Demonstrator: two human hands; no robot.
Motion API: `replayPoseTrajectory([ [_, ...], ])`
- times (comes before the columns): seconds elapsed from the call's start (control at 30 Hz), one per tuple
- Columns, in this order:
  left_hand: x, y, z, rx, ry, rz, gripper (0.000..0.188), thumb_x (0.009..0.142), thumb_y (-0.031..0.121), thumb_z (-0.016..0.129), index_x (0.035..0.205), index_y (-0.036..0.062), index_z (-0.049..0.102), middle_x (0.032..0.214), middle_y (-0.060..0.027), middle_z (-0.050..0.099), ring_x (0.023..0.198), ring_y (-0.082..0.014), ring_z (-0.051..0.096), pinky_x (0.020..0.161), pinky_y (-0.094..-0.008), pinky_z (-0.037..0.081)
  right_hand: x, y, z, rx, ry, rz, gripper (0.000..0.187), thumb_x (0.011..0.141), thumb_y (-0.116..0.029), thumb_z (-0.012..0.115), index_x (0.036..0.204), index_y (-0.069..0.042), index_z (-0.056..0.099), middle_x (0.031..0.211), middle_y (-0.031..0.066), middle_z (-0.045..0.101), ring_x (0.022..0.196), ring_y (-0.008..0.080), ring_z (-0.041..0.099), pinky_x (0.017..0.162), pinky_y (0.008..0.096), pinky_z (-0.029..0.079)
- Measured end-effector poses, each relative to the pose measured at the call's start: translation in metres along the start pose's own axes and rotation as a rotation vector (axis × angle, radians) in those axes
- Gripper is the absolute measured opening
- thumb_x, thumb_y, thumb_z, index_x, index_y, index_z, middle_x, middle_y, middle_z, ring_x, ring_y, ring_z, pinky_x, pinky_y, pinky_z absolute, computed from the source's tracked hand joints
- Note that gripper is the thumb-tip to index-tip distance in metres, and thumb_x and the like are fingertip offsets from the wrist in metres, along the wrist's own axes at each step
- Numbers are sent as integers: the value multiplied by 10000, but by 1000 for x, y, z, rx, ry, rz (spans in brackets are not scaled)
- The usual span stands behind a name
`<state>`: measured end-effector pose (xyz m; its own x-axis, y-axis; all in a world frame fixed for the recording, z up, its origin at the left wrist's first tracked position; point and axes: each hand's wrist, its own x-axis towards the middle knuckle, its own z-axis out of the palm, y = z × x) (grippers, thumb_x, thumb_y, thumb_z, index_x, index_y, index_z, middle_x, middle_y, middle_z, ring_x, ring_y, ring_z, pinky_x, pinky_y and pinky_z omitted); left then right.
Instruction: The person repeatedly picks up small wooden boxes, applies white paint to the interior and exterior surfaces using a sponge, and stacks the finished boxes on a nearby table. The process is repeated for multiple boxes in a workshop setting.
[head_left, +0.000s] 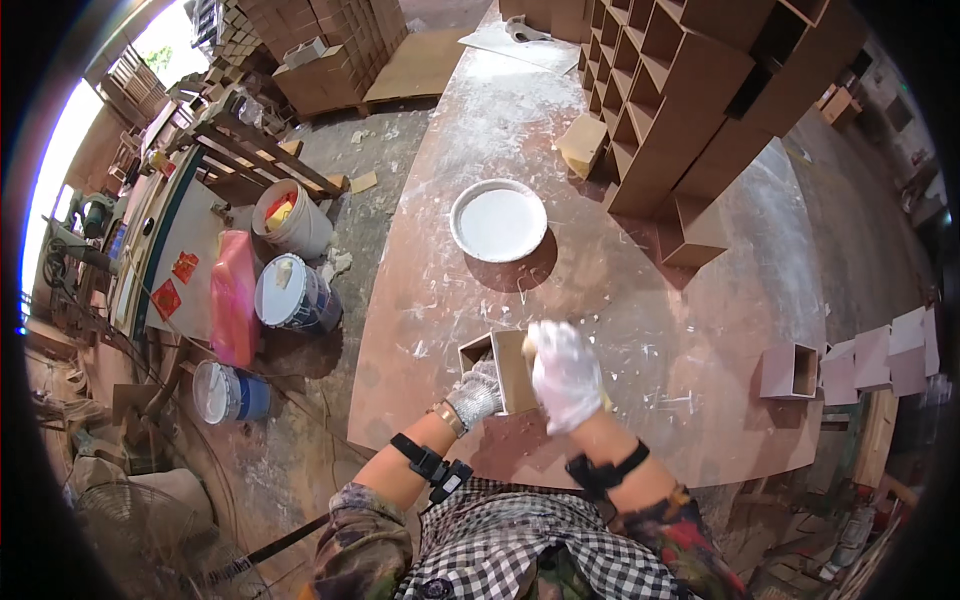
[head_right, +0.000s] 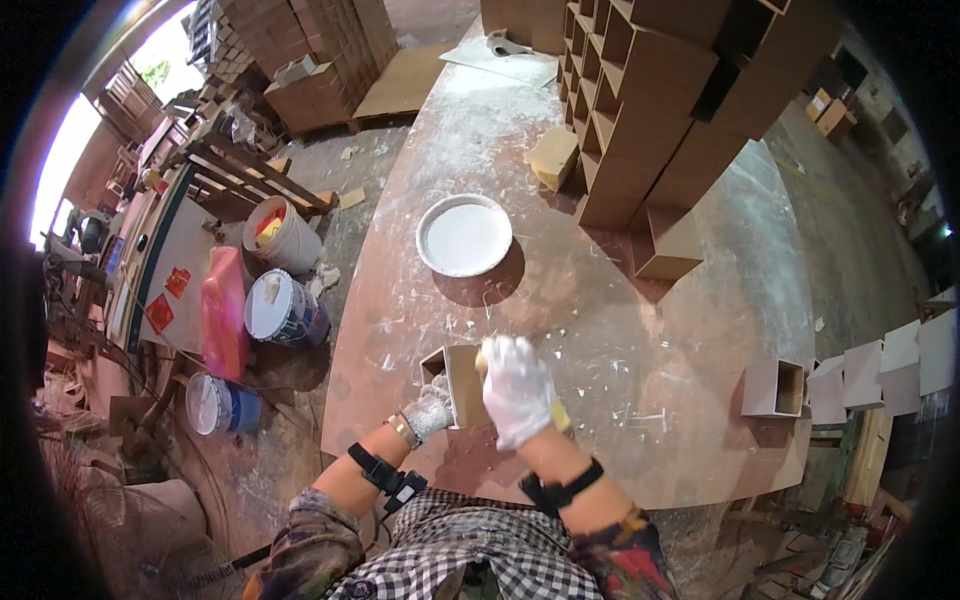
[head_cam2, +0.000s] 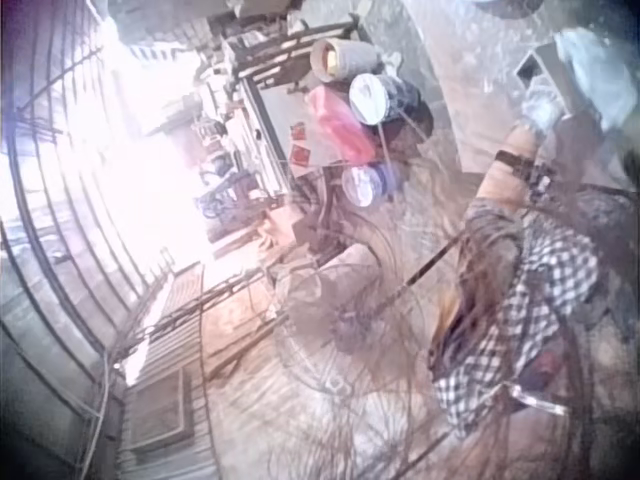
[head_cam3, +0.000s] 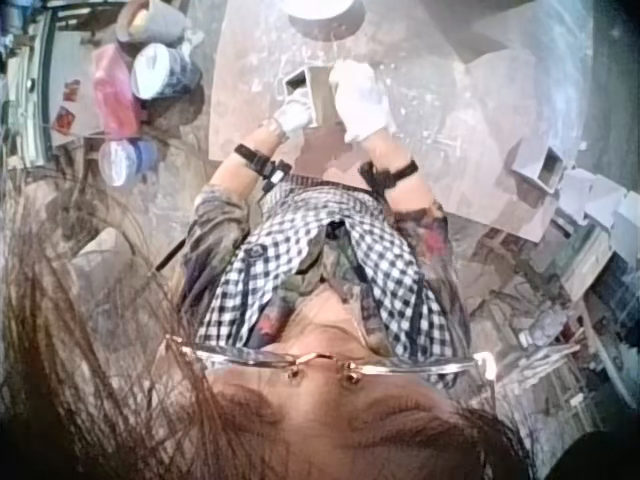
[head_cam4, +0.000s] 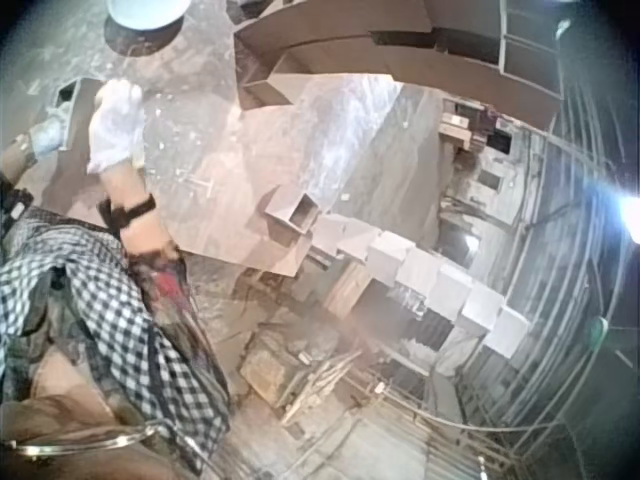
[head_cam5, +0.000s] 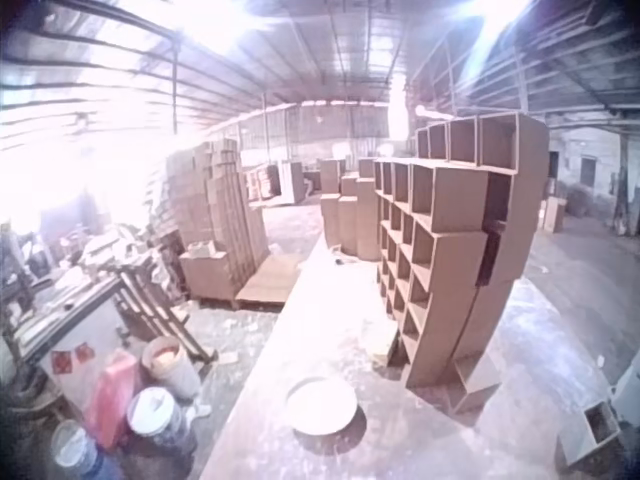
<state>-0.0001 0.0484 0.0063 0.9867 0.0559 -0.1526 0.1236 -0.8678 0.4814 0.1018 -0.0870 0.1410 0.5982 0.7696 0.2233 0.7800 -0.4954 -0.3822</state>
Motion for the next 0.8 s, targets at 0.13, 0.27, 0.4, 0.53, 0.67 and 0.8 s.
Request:
replayPoseTrajectory([
  [0.13, 2, 26, -27, -189, -17, -78, 480, 882, 359, 628, 1265, 78, 563, 1199, -138, 621, 1081, -276, 605, 913, -345, 492, 28, 31, 0, 267, -239, 127, 365, 771, -59, 530, 1124, -45, 624, 1135, 141, 630, 1055, 336, 583, 913, 428, 484],
  [0.27, 3, 43, -65, -150, -330, -146, 537, 801, 434, 645, 1144, 23, 615, 1092, -245, 637, 1049, -394, 599, 886, -473, 486, -55, 2, -15, 133, 44, -73, 463, 722, -31, 580, 1183, -24, 621, 1153, 147, 632, 1095, 334, 577, 957, 437, 471],
  [0.4, 1, 35, -49, -171, -222, -89, 565, 791, 465, 652, 1136, 19, 612, 1066, -239, 642, 1011, -392, 610, 850, -459, 499, -52, 3, -17, 176, -53, 4, 453, 720, -36, 601, 1171, -63, 644, 1144, 131, 636, 1056, 320, 586, 941, 430, 478],
  [0.53, 5, 27, -22, -318, -2, -21, 508, 816, 428, 621, 1108, 13, 623, 1051, -242, 634, 976, -398, 609, 844, -476, 489, -6, 30, 3, 256, -24, 166, 401, 753, -52, 587, 1147, -68, 657, 1109, 130, 645, 1025, 312, 591, 916, 420, 483],
  [0.67, 9, 38, -53, -280, -240, -204, 482, 813, 415, 622, 1072, 8, 638, 1056, -236, 634, 987, -407, 600, 871, -499, 461, -53, 5, -14, 177, -28, -11, 424, 698, -36, 601, 1114, -84, 665, 1067, 139, 648, 1016, 329, 593, 907, 429, 484],
  [0.8, 4, 33, -38, -34, -273, -40, 473, 795, 385, 630, 1113, 35, 633, 1112, -251, 609, 1063, -394, 571, 934, -487, 428, -52, -17, -26, 224, -29, -32, 403, 682, -26, 595, 1080, -55, 651, 1052, 129, 649, 1008, 334, 595, 901, 421, 491],
])
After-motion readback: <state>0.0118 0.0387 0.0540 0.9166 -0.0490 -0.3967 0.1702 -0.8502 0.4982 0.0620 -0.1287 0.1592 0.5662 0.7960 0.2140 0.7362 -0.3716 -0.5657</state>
